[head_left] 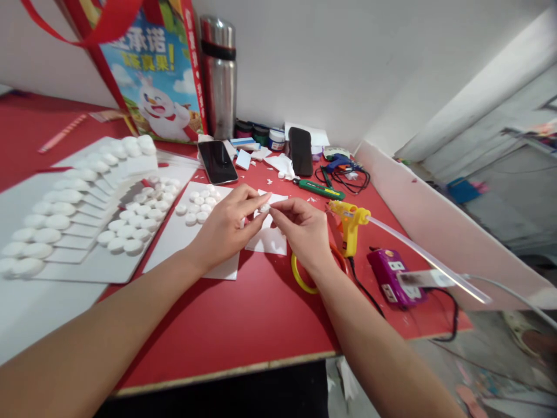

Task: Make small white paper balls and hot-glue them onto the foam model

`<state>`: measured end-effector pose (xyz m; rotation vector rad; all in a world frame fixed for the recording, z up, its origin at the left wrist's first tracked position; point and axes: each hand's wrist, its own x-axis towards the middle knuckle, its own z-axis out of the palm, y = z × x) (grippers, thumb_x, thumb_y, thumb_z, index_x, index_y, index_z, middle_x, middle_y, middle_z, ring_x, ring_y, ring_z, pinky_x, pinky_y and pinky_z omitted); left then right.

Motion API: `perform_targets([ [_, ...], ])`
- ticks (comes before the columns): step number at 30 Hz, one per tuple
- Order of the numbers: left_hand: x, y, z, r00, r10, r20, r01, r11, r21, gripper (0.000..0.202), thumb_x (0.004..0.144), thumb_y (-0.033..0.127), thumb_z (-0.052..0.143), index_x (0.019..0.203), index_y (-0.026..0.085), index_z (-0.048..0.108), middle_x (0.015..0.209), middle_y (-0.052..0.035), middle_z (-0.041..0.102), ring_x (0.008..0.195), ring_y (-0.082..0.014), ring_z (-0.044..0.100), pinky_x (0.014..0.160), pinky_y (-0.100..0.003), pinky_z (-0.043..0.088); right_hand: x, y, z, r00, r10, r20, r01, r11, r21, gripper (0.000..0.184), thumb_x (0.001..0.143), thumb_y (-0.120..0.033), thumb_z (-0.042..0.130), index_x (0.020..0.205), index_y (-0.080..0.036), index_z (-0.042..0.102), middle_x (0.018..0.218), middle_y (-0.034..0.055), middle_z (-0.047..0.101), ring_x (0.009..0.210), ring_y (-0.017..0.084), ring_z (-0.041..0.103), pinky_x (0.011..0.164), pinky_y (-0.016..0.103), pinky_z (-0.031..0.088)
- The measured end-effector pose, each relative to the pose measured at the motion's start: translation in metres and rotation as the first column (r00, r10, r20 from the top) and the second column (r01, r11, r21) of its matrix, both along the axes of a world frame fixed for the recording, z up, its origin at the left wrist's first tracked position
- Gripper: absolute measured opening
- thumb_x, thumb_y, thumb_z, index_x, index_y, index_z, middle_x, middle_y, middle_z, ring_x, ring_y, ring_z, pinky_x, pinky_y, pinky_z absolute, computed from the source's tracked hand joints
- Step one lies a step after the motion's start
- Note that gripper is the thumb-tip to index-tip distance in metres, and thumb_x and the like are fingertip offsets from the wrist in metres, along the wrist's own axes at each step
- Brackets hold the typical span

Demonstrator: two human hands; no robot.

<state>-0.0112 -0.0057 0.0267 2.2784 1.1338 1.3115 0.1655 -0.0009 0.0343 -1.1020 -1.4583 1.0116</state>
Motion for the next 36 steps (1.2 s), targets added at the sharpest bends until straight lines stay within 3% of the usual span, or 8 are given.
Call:
perform_targets([
  [7, 0.002, -0.001, -0.003, 0.98, 0.083, 0.181, -0.054, 0.986, -0.157, 0.028, 0.095, 0.034, 0.069, 0.119, 0.02, 0.071, 0.105, -0.0066, 0.071, 0.091, -0.0178, 0.066, 0.087, -0.033, 0.053, -0.001, 0.0, 0.003, 0.999, -0.017, 0.031, 0.017, 1.0, 0.024, 0.008, 0.083, -0.026, 0.073, 0.083, -0.018, 0.073, 0.067, -0.001, 0.07, 0.059, 0.012, 0.064, 0.058, 0.025, 0.05],
  [12, 0.003, 0.001, -0.006, 0.927, 0.073, 0.369, 0.039, 0.957, -0.287, 0.023, 0.087, 0.035, 0.078, 0.102, 0.018, 0.073, 0.1, -0.0062, 0.074, 0.088, -0.0177, 0.068, 0.081, -0.03, 0.055, -0.001, -0.001, 0.004, 0.999, -0.03, 0.043, 0.029, 0.999, 0.025, 0.006, 0.083, -0.024, 0.072, 0.083, -0.018, 0.073, 0.065, -0.002, 0.069, 0.058, 0.011, 0.064, 0.058, 0.025, 0.05],
  [16, 0.004, 0.002, -0.003, 0.916, 0.031, 0.4, 0.092, 0.954, -0.285, 0.023, 0.088, 0.035, 0.076, 0.104, 0.019, 0.077, 0.101, -0.0066, 0.076, 0.087, -0.0172, 0.069, 0.081, -0.03, 0.057, -0.001, -0.002, 0.006, 0.999, -0.019, 0.032, 0.019, 1.0, -0.003, 0.008, 0.084, -0.025, 0.072, 0.084, -0.018, 0.072, 0.066, -0.0019, 0.069, 0.059, 0.012, 0.065, 0.059, 0.025, 0.05],
  [24, 0.001, 0.003, -0.006, 0.932, 0.093, 0.349, 0.065, 0.908, -0.414, 0.029, 0.084, 0.037, 0.077, 0.104, 0.016, 0.076, 0.09, -0.0064, 0.076, 0.074, -0.0159, 0.067, 0.065, -0.026, 0.054, 0.003, -0.001, 0.006, 0.994, -0.015, 0.109, 0.019, 0.999, -0.031, 0.01, 0.084, -0.027, 0.071, 0.081, -0.018, 0.069, 0.064, -0.0017, 0.068, 0.055, 0.012, 0.064, 0.056, 0.026, 0.047],
  [29, 0.004, 0.003, -0.007, 0.913, 0.092, 0.397, 0.109, 0.883, -0.457, 0.026, 0.083, 0.035, 0.077, 0.1, 0.016, 0.074, 0.088, -0.0056, 0.073, 0.072, -0.014, 0.065, 0.065, -0.026, 0.052, 0.012, -0.012, 0.03, 0.957, -0.001, 0.291, 0.012, 0.999, -0.036, 0.01, 0.087, -0.027, 0.067, 0.081, -0.019, 0.069, 0.067, 0.0002, 0.07, 0.057, 0.014, 0.064, 0.057, 0.027, 0.045],
  [31, 0.004, 0.003, -0.008, 0.901, 0.116, 0.419, 0.103, 0.879, -0.465, 0.026, 0.082, 0.035, 0.077, 0.099, 0.015, 0.073, 0.088, -0.0058, 0.073, 0.073, -0.0139, 0.064, 0.065, -0.025, 0.052, 0.02, -0.026, 0.045, 0.856, -0.015, 0.516, -0.009, 0.999, 0.044, 0.021, 0.091, -0.031, 0.064, 0.073, -0.02, 0.065, 0.059, -0.0006, 0.064, 0.054, 0.014, 0.058, 0.055, 0.028, 0.038],
  [33, 0.005, 0.003, -0.009, 0.891, 0.132, 0.433, 0.096, 0.88, -0.466, 0.026, 0.082, 0.035, 0.078, 0.098, 0.015, 0.073, 0.089, -0.0065, 0.073, 0.074, -0.0145, 0.065, 0.065, -0.026, 0.052, 0.035, -0.043, 0.055, 0.645, -0.09, 0.759, -0.026, 0.99, 0.139, 0.042, 0.096, -0.039, 0.059, 0.058, -0.021, 0.053, 0.053, -0.0001, 0.056, 0.048, 0.013, 0.047, 0.053, 0.031, 0.029],
  [36, 0.005, 0.003, -0.009, 0.895, 0.138, 0.424, 0.087, 0.878, -0.47, 0.026, 0.081, 0.035, 0.078, 0.097, 0.015, 0.073, 0.088, -0.007, 0.074, 0.074, -0.0152, 0.065, 0.063, -0.025, 0.052, 0.068, -0.067, 0.054, 0.297, -0.234, 0.926, 0.084, 0.972, 0.219, 0.045, 0.097, -0.048, 0.056, 0.06, -0.022, 0.054, 0.056, 0.0036, 0.059, 0.048, 0.017, 0.048, 0.053, 0.033, 0.026],
])
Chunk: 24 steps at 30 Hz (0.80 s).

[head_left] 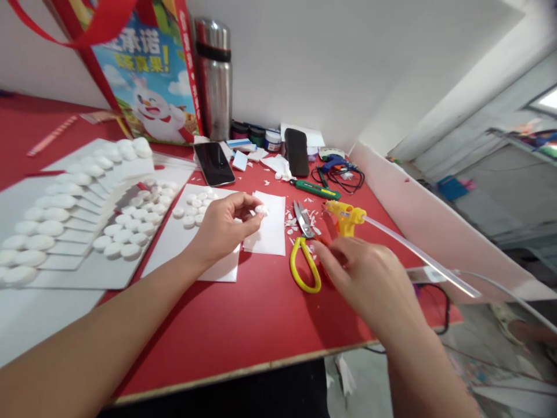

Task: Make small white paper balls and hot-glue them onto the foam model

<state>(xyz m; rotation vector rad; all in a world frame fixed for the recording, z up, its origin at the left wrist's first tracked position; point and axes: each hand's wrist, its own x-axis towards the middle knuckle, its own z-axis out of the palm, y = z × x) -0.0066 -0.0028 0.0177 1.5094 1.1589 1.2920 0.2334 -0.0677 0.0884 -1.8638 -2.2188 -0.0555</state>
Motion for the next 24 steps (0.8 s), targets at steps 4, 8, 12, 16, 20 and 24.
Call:
perform_targets([
  [4, 0.001, 0.0, 0.001, 1.0, -0.027, -0.006, 0.027, 1.0, 0.007, 0.022, 0.082, 0.034, 0.077, 0.093, 0.016, 0.073, 0.087, -0.0068, 0.075, 0.073, -0.0148, 0.065, 0.063, -0.025, 0.053, 0.039, -0.013, -0.014, 0.96, -0.254, 0.122, 0.244, 0.966, 0.09, 0.033, 0.095, -0.047, 0.058, 0.086, -0.017, 0.069, 0.082, 0.0149, 0.074, 0.065, 0.027, 0.065, 0.058, 0.035, 0.037],
  [8, 0.003, -0.003, 0.002, 0.997, -0.076, -0.005, 0.076, 0.996, 0.047, 0.021, 0.083, 0.033, 0.076, 0.095, 0.016, 0.073, 0.09, -0.0066, 0.075, 0.075, -0.0145, 0.066, 0.069, -0.027, 0.055, 0.034, -0.014, -0.012, 0.964, -0.264, 0.031, 0.258, 0.958, 0.123, 0.035, 0.094, -0.049, 0.058, 0.092, -0.017, 0.071, 0.085, 0.0152, 0.074, 0.067, 0.028, 0.066, 0.06, 0.036, 0.041],
  [12, 0.005, -0.01, 0.006, 0.989, -0.117, -0.094, 0.126, 0.988, 0.094, 0.023, 0.085, 0.034, 0.075, 0.1, 0.017, 0.073, 0.09, -0.0059, 0.075, 0.072, -0.0142, 0.066, 0.068, -0.027, 0.055, -0.004, -0.011, -0.006, 0.873, -0.048, -0.485, 0.06, 0.998, 0.01, 0.023, 0.093, -0.042, 0.062, 0.092, -0.021, 0.071, 0.081, 0.0074, 0.074, 0.066, 0.02, 0.067, 0.061, 0.032, 0.047],
  [16, 0.006, -0.016, 0.012, 0.968, -0.159, -0.194, 0.188, 0.971, 0.146, 0.02, 0.089, 0.031, 0.071, 0.102, 0.017, 0.072, 0.087, -0.004, 0.074, 0.071, -0.0135, 0.065, 0.071, -0.027, 0.055, -0.031, 0.002, -0.016, 0.516, -0.206, -0.831, -0.165, 0.928, -0.333, 0.023, 0.085, -0.04, 0.069, 0.093, -0.018, 0.067, 0.065, -0.0007, 0.066, 0.048, 0.013, 0.054, 0.046, 0.026, 0.04],
  [20, 0.006, -0.017, 0.013, 0.947, -0.161, -0.278, 0.223, 0.953, 0.207, 0.018, 0.091, 0.03, 0.069, 0.104, 0.018, 0.071, 0.093, -0.0034, 0.074, 0.077, -0.0139, 0.067, 0.077, -0.026, 0.054, -0.04, 0.015, -0.026, 0.357, -0.295, -0.886, -0.223, 0.895, -0.387, 0.025, 0.08, -0.041, 0.072, 0.085, -0.018, 0.065, 0.049, -0.0073, 0.054, 0.038, 0.008, 0.038, 0.04, 0.023, 0.028],
  [24, 0.006, -0.017, 0.011, 0.931, -0.175, -0.319, 0.264, 0.928, 0.262, 0.016, 0.093, 0.029, 0.067, 0.104, 0.018, 0.07, 0.096, -0.0039, 0.075, 0.076, -0.0136, 0.067, 0.077, -0.026, 0.053, -0.045, 0.021, -0.026, 0.342, -0.292, -0.894, -0.217, 0.901, -0.377, 0.024, 0.076, -0.04, 0.075, 0.075, -0.018, 0.064, 0.049, -0.006, 0.053, 0.04, 0.007, 0.037, 0.04, 0.022, 0.024],
])
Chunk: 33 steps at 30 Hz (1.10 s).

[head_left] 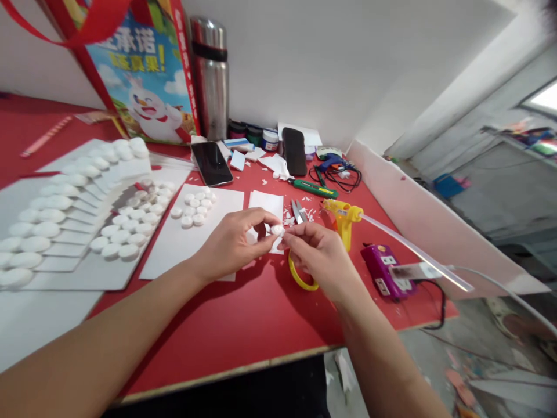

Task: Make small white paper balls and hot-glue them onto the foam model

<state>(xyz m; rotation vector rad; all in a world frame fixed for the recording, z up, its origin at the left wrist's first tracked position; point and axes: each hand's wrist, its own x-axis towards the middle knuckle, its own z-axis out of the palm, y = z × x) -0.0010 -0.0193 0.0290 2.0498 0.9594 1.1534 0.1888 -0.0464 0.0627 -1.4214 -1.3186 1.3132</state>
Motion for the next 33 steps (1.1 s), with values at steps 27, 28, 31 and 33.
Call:
perform_targets([
  [27, 0.003, 0.008, -0.003, 0.958, 0.15, 0.243, -0.039, 0.911, -0.41, 0.028, 0.077, 0.038, 0.082, 0.093, 0.015, 0.077, 0.087, -0.0063, 0.077, 0.072, -0.0138, 0.065, 0.066, -0.025, 0.052, 0.086, -0.018, -0.007, 0.372, -0.42, 0.827, 0.036, 0.897, 0.44, 0.046, 0.09, -0.049, 0.056, 0.112, -0.01, 0.067, 0.11, 0.0228, 0.072, 0.093, 0.033, 0.069, 0.077, 0.041, 0.049],
  [28, 0.003, 0.009, -0.003, 0.947, 0.163, 0.276, -0.023, 0.893, -0.449, 0.029, 0.077, 0.038, 0.083, 0.094, 0.015, 0.077, 0.088, -0.0063, 0.077, 0.072, -0.0136, 0.065, 0.065, -0.024, 0.052, 0.088, -0.008, -0.009, 0.404, -0.416, 0.814, 0.065, 0.901, 0.428, 0.046, 0.087, -0.049, 0.058, 0.11, -0.01, 0.067, 0.109, 0.0226, 0.073, 0.092, 0.033, 0.068, 0.077, 0.041, 0.049],
  [31, 0.003, 0.01, -0.002, 0.901, 0.212, 0.378, 0.027, 0.843, -0.537, 0.032, 0.072, 0.037, 0.088, 0.092, 0.015, 0.077, 0.088, -0.0059, 0.078, 0.068, -0.0116, 0.064, 0.061, -0.022, 0.05, 0.093, 0.022, -0.016, 0.564, -0.334, 0.755, 0.134, 0.939, 0.316, 0.033, 0.081, -0.049, 0.066, 0.083, -0.017, 0.066, 0.077, 0.01, 0.07, 0.069, 0.025, 0.063, 0.064, 0.035, 0.043],
  [33, 0.002, 0.011, -0.001, 0.871, 0.246, 0.424, 0.043, 0.823, -0.566, 0.033, 0.069, 0.037, 0.091, 0.09, 0.015, 0.077, 0.087, -0.006, 0.079, 0.067, -0.0111, 0.063, 0.06, -0.021, 0.05, 0.096, 0.038, -0.022, 0.692, -0.339, 0.637, 0.214, 0.939, 0.268, 0.028, 0.073, -0.043, 0.072, 0.063, -0.02, 0.058, 0.056, 0.0018, 0.057, 0.057, 0.02, 0.055, 0.056, 0.032, 0.037],
])
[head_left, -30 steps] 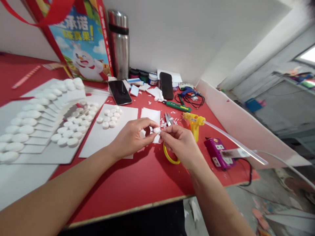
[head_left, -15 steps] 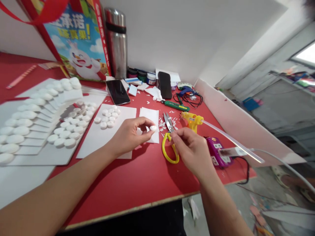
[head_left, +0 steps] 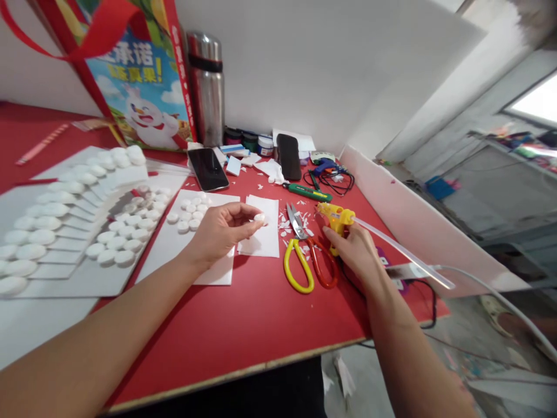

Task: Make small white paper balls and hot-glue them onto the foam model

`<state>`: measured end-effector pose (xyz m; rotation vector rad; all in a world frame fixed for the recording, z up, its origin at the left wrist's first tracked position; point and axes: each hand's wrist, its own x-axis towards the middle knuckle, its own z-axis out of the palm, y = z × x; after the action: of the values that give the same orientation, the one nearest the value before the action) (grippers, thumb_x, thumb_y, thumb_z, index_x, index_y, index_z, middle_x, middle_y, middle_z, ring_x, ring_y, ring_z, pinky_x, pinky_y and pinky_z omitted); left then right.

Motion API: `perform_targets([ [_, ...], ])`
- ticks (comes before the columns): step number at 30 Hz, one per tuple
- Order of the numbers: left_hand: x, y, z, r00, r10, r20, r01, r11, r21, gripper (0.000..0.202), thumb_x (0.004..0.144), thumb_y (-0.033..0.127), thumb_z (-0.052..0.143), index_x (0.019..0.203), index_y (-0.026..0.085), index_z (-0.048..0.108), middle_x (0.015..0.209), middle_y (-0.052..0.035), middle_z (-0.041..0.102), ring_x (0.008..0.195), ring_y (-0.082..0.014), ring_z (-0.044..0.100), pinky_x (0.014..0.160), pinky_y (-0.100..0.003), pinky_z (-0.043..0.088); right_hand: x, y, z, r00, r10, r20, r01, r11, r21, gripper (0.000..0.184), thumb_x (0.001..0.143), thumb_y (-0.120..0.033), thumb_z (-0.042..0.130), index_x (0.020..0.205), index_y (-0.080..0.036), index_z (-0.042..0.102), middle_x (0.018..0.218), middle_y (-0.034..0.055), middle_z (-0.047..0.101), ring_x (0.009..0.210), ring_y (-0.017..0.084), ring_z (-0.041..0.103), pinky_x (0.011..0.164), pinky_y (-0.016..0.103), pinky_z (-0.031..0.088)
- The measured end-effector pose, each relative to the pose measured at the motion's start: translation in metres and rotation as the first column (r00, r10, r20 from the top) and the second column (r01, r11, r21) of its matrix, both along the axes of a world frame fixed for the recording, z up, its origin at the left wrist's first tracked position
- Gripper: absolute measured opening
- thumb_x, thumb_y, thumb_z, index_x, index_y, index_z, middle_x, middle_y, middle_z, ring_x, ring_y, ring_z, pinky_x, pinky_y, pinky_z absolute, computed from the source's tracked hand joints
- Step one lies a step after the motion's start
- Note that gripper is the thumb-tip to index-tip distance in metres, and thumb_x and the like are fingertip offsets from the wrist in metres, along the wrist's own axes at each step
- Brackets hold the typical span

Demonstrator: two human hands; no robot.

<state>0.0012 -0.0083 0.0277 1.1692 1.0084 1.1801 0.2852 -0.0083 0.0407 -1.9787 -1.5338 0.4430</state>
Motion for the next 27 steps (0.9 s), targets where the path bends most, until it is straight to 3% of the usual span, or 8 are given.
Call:
perform_targets([
  [2, 0.0, 0.001, 0.0, 0.999, 0.021, 0.046, -0.02, 1.0, -0.019, 0.035, 0.066, 0.036, 0.093, 0.089, 0.015, 0.078, 0.086, -0.0064, 0.079, 0.069, -0.0116, 0.064, 0.06, -0.021, 0.05, 0.002, 0.009, -0.006, 0.993, -0.008, -0.122, 0.008, 1.0, -0.006, 0.029, 0.072, -0.037, 0.069, 0.054, -0.022, 0.051, 0.05, 0.0001, 0.052, 0.053, 0.018, 0.053, 0.052, 0.03, 0.035],
  [5, -0.001, 0.003, -0.003, 0.995, 0.049, 0.092, -0.047, 0.999, -0.027, 0.037, 0.064, 0.035, 0.094, 0.091, 0.016, 0.078, 0.089, -0.0071, 0.079, 0.072, -0.0123, 0.066, 0.061, -0.021, 0.05, -0.002, 0.008, -0.004, 0.966, 0.023, -0.259, -0.017, 1.0, 0.025, 0.023, 0.077, -0.035, 0.062, 0.061, -0.019, 0.058, 0.061, 0.0036, 0.064, 0.057, 0.016, 0.059, 0.054, 0.028, 0.042],
  [8, -0.002, 0.006, -0.006, 0.989, 0.078, 0.124, -0.076, 0.997, -0.023, 0.036, 0.064, 0.035, 0.094, 0.091, 0.016, 0.079, 0.09, -0.0072, 0.079, 0.073, -0.0131, 0.067, 0.063, -0.023, 0.05, -0.015, -0.009, 0.016, 0.851, 0.089, -0.517, -0.024, 0.991, 0.132, 0.022, 0.075, -0.036, 0.072, 0.083, -0.016, 0.069, 0.075, 0.0032, 0.072, 0.053, 0.012, 0.058, 0.053, 0.025, 0.045],
  [10, -0.003, 0.008, -0.007, 0.984, 0.114, 0.14, -0.113, 0.993, -0.019, 0.038, 0.062, 0.035, 0.095, 0.091, 0.016, 0.079, 0.091, -0.0072, 0.079, 0.077, -0.0148, 0.068, 0.066, -0.024, 0.052, -0.029, -0.024, 0.034, 0.791, 0.157, -0.591, -0.079, 0.985, 0.156, 0.022, 0.078, -0.038, 0.074, 0.085, -0.016, 0.072, 0.073, 0.0032, 0.072, 0.055, 0.013, 0.061, 0.053, 0.024, 0.047],
  [14, -0.004, 0.009, -0.007, 0.974, 0.2, 0.108, -0.204, 0.979, 0.025, 0.041, 0.057, 0.033, 0.097, 0.09, 0.015, 0.079, 0.087, -0.0059, 0.077, 0.077, -0.0147, 0.066, 0.069, -0.026, 0.053, -0.056, -0.044, 0.051, 0.744, 0.295, -0.599, -0.274, 0.953, 0.13, 0.019, 0.086, -0.035, 0.071, 0.083, -0.016, 0.073, 0.07, 0.0044, 0.073, 0.057, 0.015, 0.065, 0.055, 0.026, 0.051],
  [18, -0.007, 0.009, -0.008, 0.972, 0.227, 0.064, -0.232, 0.97, 0.079, 0.038, 0.061, 0.03, 0.095, 0.092, 0.015, 0.079, 0.082, -0.004, 0.075, 0.071, -0.0124, 0.062, 0.067, -0.024, 0.051, -0.074, -0.045, 0.037, 0.702, 0.388, -0.597, -0.405, 0.907, 0.114, 0.017, 0.09, -0.03, 0.066, 0.08, -0.017, 0.069, 0.07, 0.0037, 0.073, 0.062, 0.016, 0.068, 0.059, 0.025, 0.052],
  [22, -0.009, 0.01, -0.009, 0.971, 0.241, 0.007, -0.24, 0.962, 0.132, 0.034, 0.065, 0.03, 0.092, 0.094, 0.016, 0.079, 0.083, -0.0036, 0.074, 0.071, -0.0118, 0.061, 0.067, -0.023, 0.05, -0.082, -0.044, 0.025, 0.732, 0.369, -0.573, -0.424, 0.905, 0.041, 0.018, 0.09, -0.03, 0.064, 0.078, -0.017, 0.068, 0.067, 0.0021, 0.072, 0.059, 0.015, 0.066, 0.06, 0.026, 0.052],
  [27, -0.01, 0.01, -0.011, 0.972, 0.232, -0.046, -0.22, 0.959, 0.18, 0.032, 0.07, 0.031, 0.09, 0.097, 0.017, 0.079, 0.084, -0.0033, 0.074, 0.074, -0.0127, 0.062, 0.069, -0.025, 0.05, -0.086, -0.044, 0.023, 0.801, 0.319, -0.507, -0.392, 0.919, -0.041, 0.029, 0.091, -0.035, 0.061, 0.07, -0.017, 0.068, 0.066, 0.0037, 0.072, 0.061, 0.017, 0.067, 0.064, 0.029, 0.052],
])
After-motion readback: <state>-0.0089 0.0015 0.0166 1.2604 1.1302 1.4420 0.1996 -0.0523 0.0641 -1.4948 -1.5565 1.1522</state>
